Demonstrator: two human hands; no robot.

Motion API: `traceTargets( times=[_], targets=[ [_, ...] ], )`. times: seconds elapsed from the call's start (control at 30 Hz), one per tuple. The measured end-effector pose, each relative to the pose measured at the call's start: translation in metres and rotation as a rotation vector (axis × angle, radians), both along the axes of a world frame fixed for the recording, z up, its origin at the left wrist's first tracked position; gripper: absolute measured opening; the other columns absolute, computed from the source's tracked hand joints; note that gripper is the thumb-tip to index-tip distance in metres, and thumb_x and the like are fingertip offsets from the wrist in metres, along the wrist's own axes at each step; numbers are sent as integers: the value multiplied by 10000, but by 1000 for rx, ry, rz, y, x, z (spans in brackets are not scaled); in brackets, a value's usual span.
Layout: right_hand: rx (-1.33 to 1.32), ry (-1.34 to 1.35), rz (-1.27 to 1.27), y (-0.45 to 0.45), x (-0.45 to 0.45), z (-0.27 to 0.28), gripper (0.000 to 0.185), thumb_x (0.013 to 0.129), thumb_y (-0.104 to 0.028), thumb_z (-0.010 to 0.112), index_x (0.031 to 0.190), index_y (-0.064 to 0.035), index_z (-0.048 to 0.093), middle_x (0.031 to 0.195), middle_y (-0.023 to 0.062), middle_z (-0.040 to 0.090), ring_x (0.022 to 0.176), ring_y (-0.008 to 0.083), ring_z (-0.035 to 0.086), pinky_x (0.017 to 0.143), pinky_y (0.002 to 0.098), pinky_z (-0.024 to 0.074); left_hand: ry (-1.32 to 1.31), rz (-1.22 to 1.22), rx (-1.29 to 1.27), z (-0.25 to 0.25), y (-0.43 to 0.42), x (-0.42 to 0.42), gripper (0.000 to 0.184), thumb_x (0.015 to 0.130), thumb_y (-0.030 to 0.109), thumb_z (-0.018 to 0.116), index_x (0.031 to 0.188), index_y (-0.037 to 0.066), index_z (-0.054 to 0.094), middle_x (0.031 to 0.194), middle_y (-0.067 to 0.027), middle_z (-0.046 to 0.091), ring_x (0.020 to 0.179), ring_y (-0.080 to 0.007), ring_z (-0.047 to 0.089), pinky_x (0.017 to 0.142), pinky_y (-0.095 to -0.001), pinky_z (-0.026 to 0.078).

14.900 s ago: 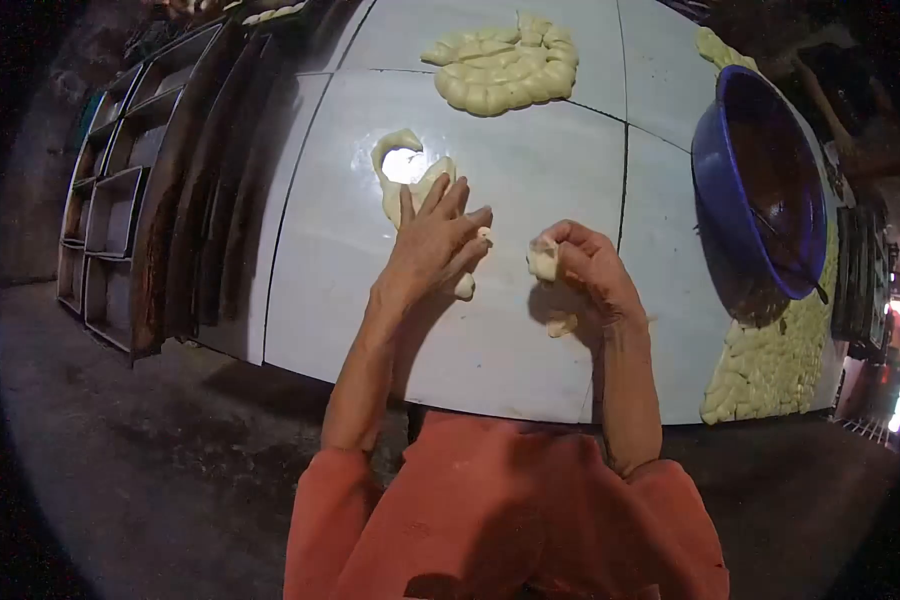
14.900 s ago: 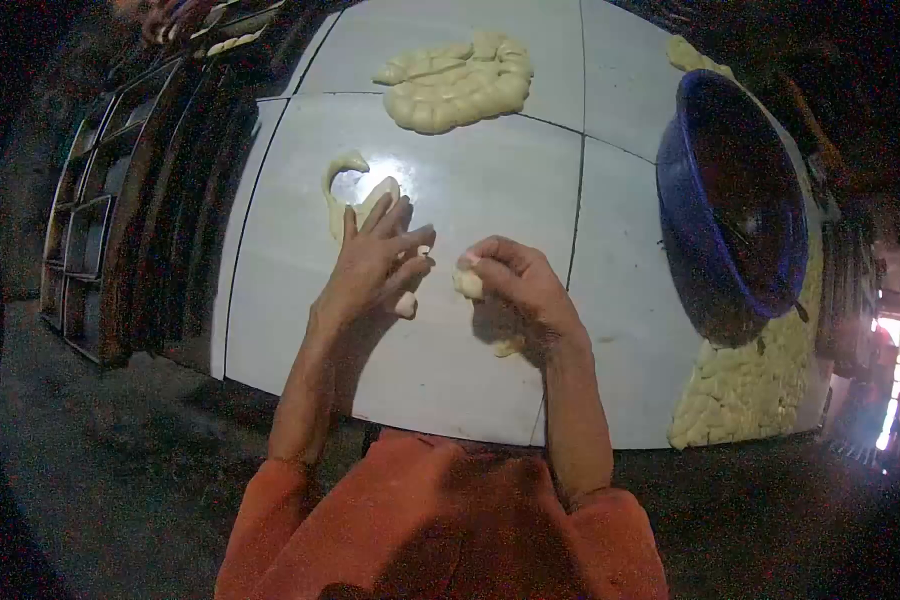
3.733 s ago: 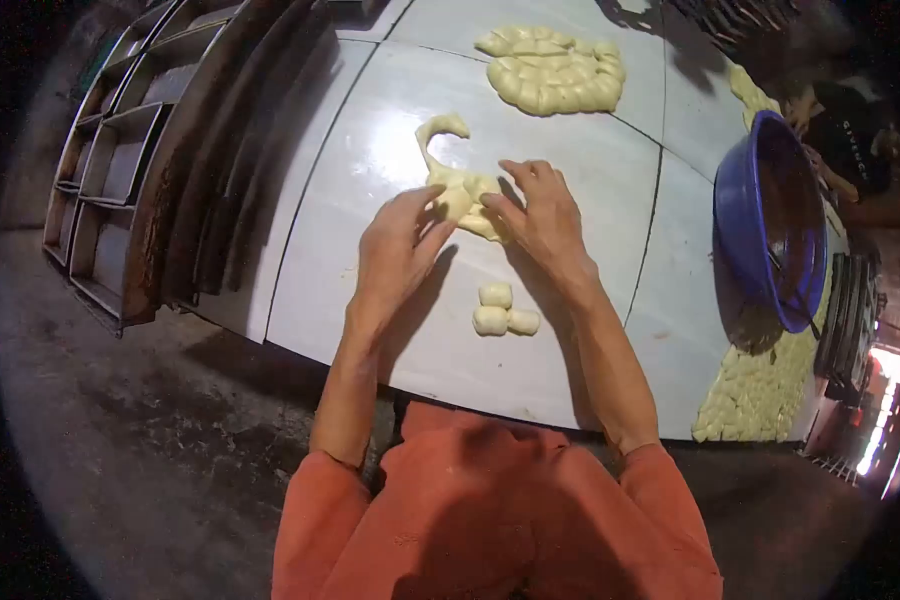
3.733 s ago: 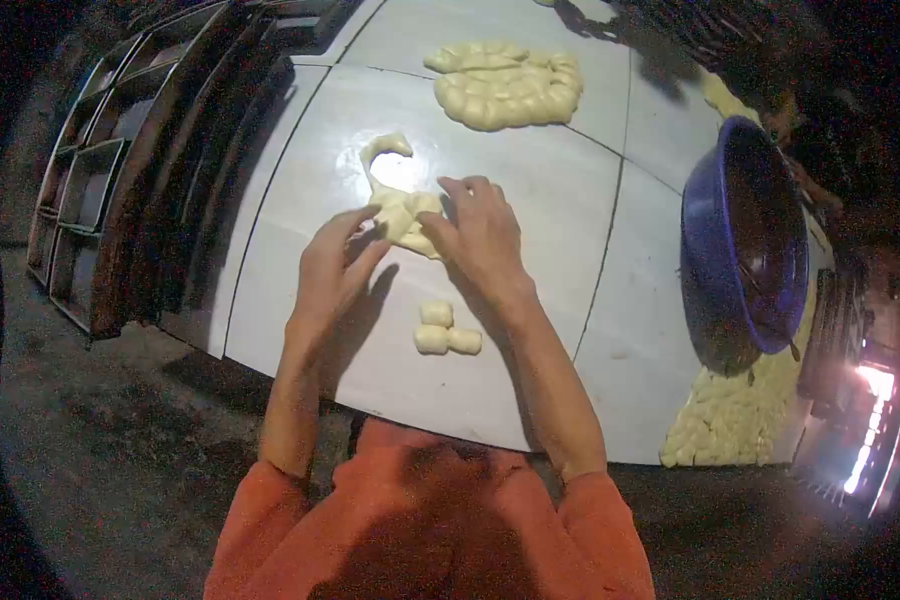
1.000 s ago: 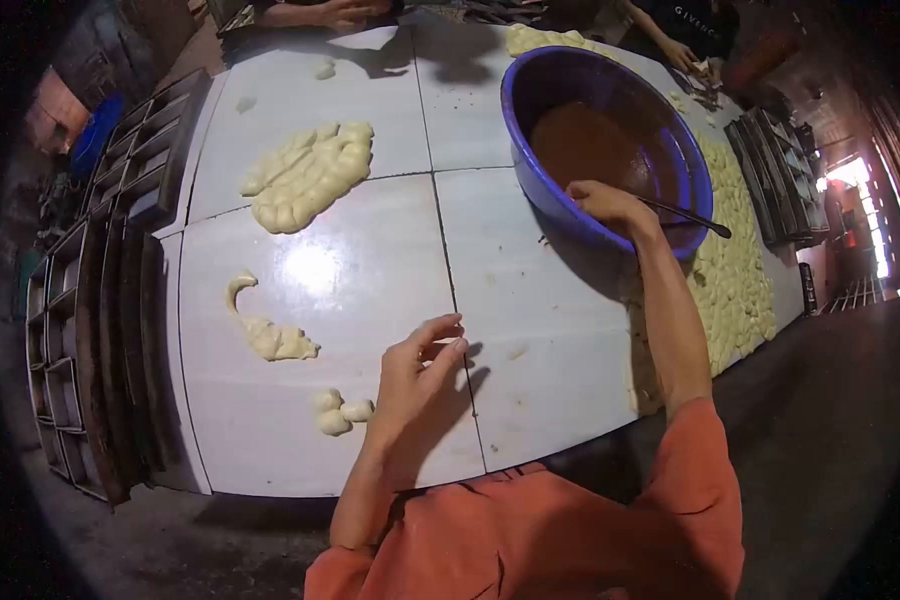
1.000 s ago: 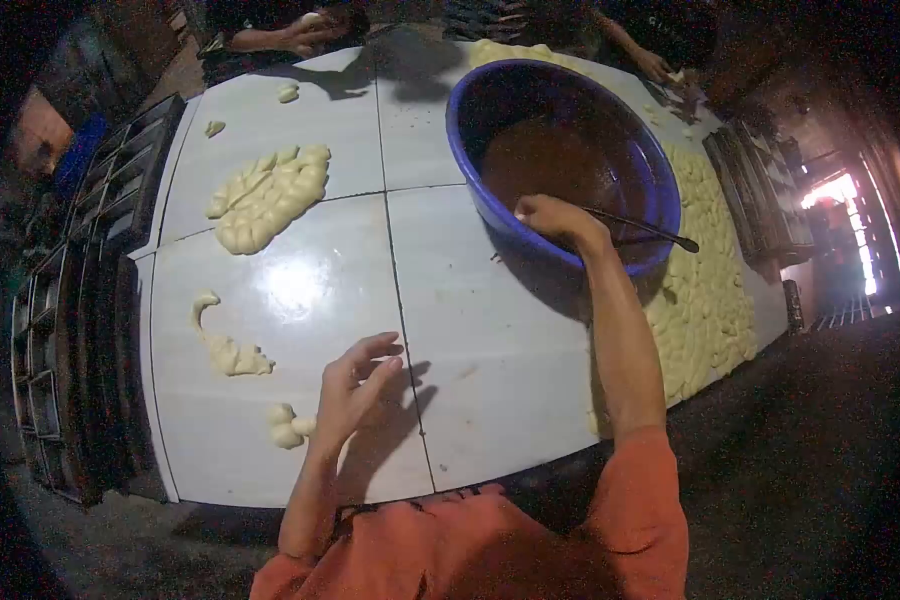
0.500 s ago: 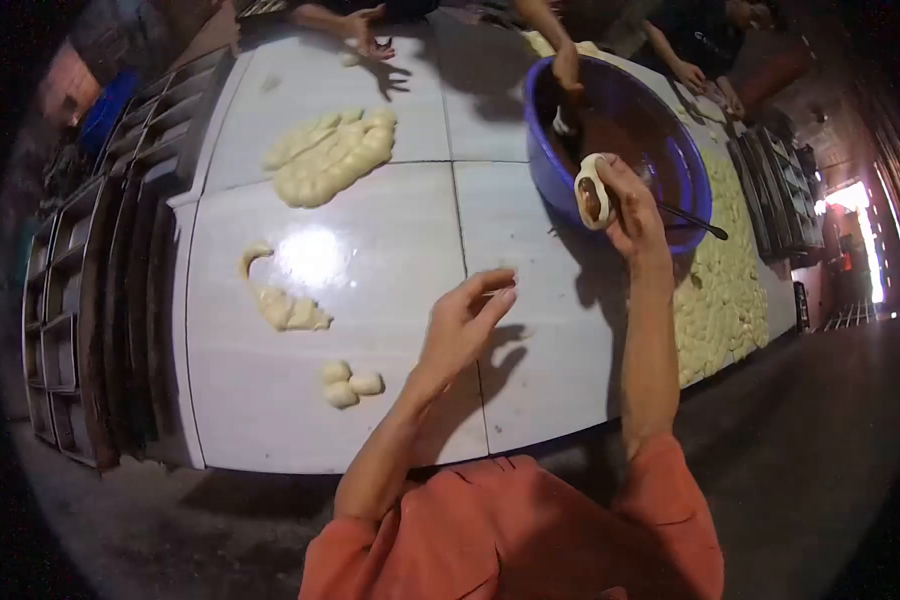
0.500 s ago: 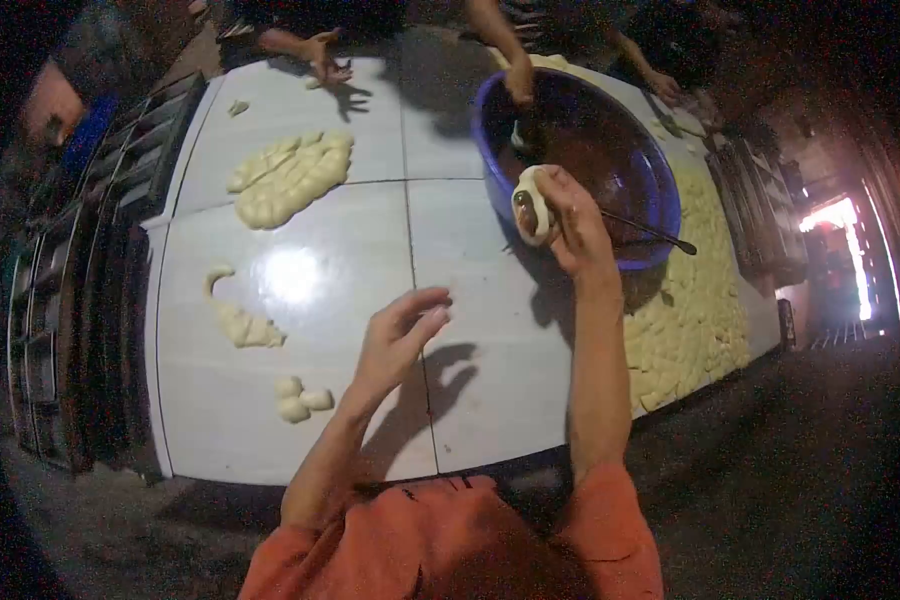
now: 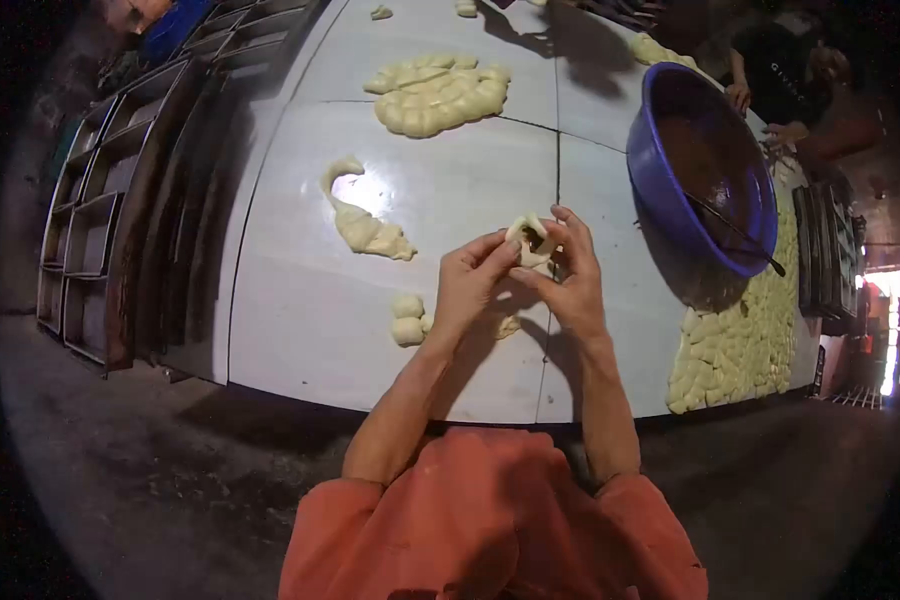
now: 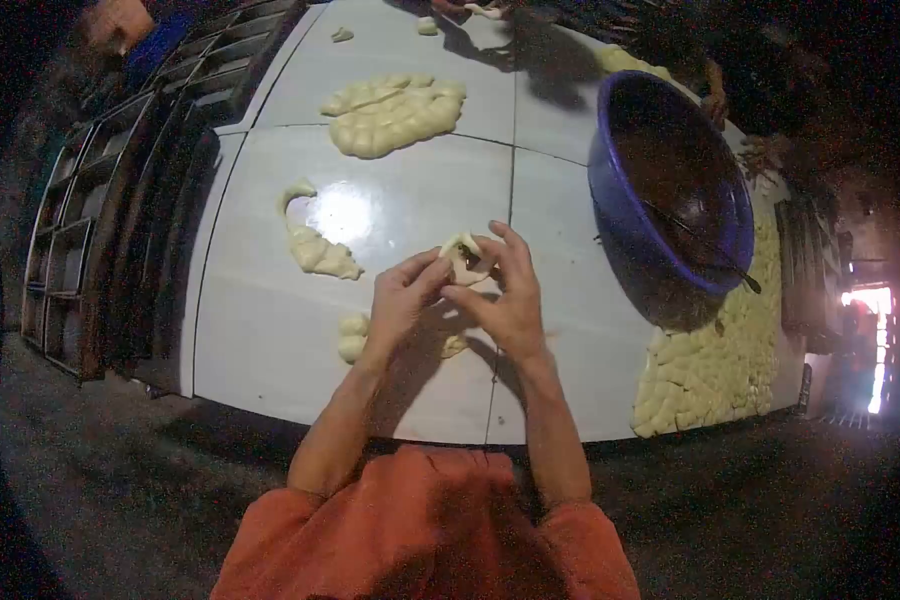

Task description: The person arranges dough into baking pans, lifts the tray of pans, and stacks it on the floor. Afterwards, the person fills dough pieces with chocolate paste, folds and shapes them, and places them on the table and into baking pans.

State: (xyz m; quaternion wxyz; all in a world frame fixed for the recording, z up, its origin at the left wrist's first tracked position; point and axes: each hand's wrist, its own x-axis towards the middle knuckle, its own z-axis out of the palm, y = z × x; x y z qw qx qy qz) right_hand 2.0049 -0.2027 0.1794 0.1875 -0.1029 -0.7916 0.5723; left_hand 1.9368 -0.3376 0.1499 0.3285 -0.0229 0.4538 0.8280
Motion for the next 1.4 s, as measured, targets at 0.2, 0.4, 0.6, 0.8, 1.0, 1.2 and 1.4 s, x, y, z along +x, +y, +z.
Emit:
traceTargets(
  times=[0.2, 0.4, 0.6, 0.8, 1.0, 1.2, 1.4],
  targets=[
    [207, 115, -125, -37, -17, -21, 207, 875, -27, 696, 1078, 11, 693, 1073, 86, 653, 894, 160, 648, 747, 303, 541, 276, 178, -203, -6, -12, -1, 374, 951, 177, 700, 1258, -29, 638, 991, -57, 690, 861, -117, 646, 724, -250, 534],
    [-386, -132, -9, -48, -22, 6, 200, 970, -150, 650, 1101, -8, 703, 899, 22, 672, 854, 93, 600, 756, 257, 499, 162, -45, -245, 32, -39, -33, 355, 935, 242, 728, 1176, -16, 690, 975, -57, 713, 860, -108, 663, 706, -235, 534],
    [-180, -9, 175, -38, -13, -17, 274, 932, -60, 674, 1207, -58, 681, 1167, 59, 645, 896, 121, 618, 796, 273, 501, 117, -126, -245, 46, -54, -31, 370, 930, 256, 729, 1203, 18, 655, 1046, -48, 697, 906, -122, 671, 770, -273, 568],
    [-297, 266, -65, -66, -24, -15, 111, 937, -97, 692, 1025, -34, 665, 1162, 54, 609, 965, 135, 603, 850, 296, 485, 200, -87, -183, 36, -58, -20, 287, 942, 180, 700, 1183, 28, 665, 1067, -51, 686, 928, -127, 666, 746, -287, 590],
    [107, 402, -206, -73, -32, -38, 125, 940, -144, 707, 990, -41, 656, 921, 69, 658, 810, 159, 633, 701, 301, 521, 304, -77, -199, 36, -63, -8, 334, 971, 150, 652, 1266, -5, 634, 1110, -87, 680, 963, -152, 671, 786, -295, 596],
    [94, 118, -142, -77, -26, -29, 151, 949, -150, 696, 1000, -15, 651, 844, 100, 663, 725, 191, 634, 668, 314, 520, 386, -15, -354, 25, -75, -11, 280, 915, 191, 744, 1095, -22, 712, 826, -15, 687, 724, -66, 597, 644, -208, 481],
    [177, 119, 130, -84, -2, -5, 206, 940, -130, 677, 1104, -6, 664, 1025, 125, 692, 901, 229, 682, 804, 327, 553, 214, -125, -448, 23, -102, -15, 348, 974, 308, 668, 1147, 9, 706, 764, -7, 676, 749, -65, 616, 621, -236, 486]
  ],
)
